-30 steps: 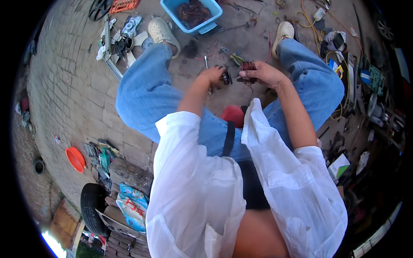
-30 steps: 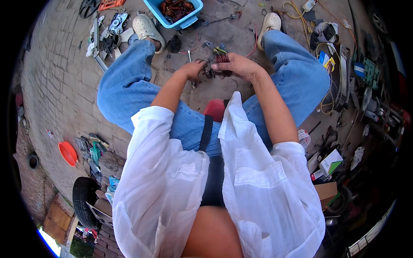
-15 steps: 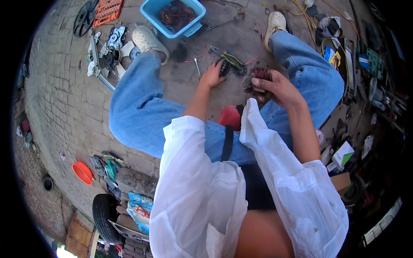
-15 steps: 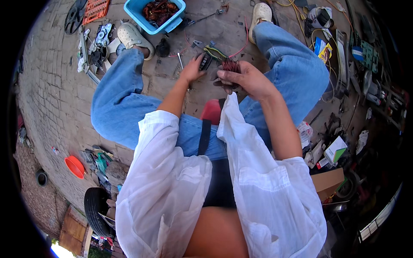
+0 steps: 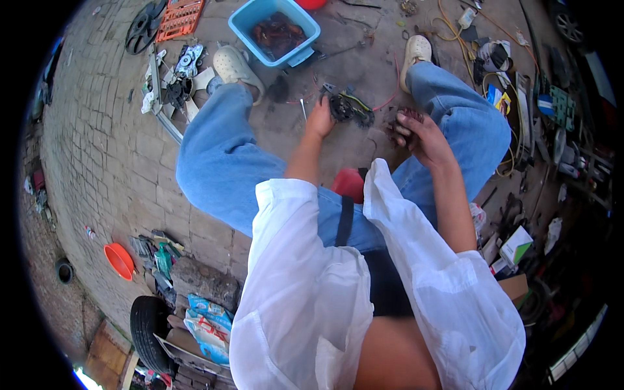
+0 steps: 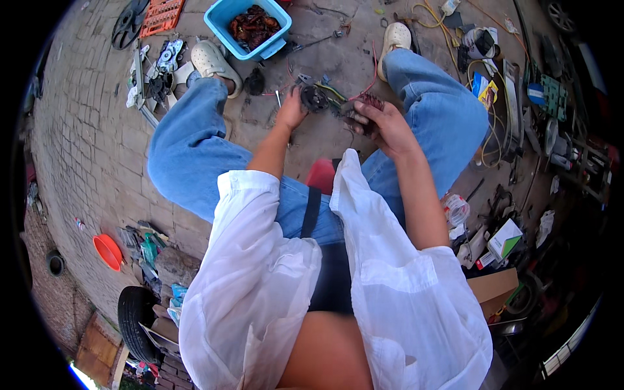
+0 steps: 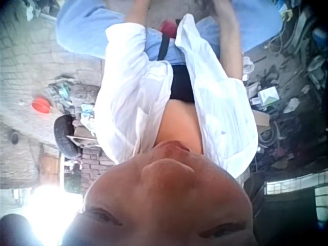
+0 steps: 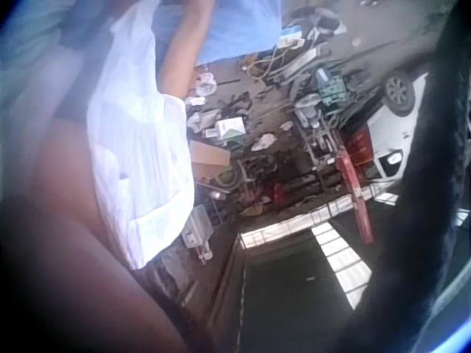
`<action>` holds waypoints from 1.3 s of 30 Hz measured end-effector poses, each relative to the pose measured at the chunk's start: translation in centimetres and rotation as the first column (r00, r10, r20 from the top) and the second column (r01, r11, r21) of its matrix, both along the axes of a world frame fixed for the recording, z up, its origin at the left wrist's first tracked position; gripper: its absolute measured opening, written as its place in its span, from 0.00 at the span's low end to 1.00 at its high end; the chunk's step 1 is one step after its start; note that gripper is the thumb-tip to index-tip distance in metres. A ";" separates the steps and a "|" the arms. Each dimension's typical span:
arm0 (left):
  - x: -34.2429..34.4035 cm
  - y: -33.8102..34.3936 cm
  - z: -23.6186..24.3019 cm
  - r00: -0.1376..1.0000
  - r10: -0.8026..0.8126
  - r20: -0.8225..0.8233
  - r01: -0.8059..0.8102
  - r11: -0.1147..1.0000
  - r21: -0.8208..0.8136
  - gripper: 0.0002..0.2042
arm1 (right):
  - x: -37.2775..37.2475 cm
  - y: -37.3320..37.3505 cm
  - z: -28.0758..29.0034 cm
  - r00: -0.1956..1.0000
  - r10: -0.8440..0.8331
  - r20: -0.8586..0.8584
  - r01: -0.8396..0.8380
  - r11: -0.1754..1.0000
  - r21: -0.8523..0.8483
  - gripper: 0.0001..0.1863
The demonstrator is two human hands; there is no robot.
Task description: The person sits on a paved floor and uses pliers and a screwdriver to strip copper wire from a motor stator. They remove the wire coils, place them in a blue plastic bin, and continue stripping the remaining wire from the component.
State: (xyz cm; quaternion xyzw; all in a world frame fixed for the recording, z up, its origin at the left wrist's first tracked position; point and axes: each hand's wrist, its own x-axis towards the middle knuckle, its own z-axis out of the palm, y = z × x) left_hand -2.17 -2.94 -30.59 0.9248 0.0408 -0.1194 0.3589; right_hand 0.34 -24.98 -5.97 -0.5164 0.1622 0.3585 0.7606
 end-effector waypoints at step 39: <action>-4.0 -2.9 -2.4 0.952 0.068 -0.300 -0.104 0.989 -0.105 0.29 | -1.6 -1.2 4.7 1.000 0.027 0.005 -0.026 0.992 -0.125 0.07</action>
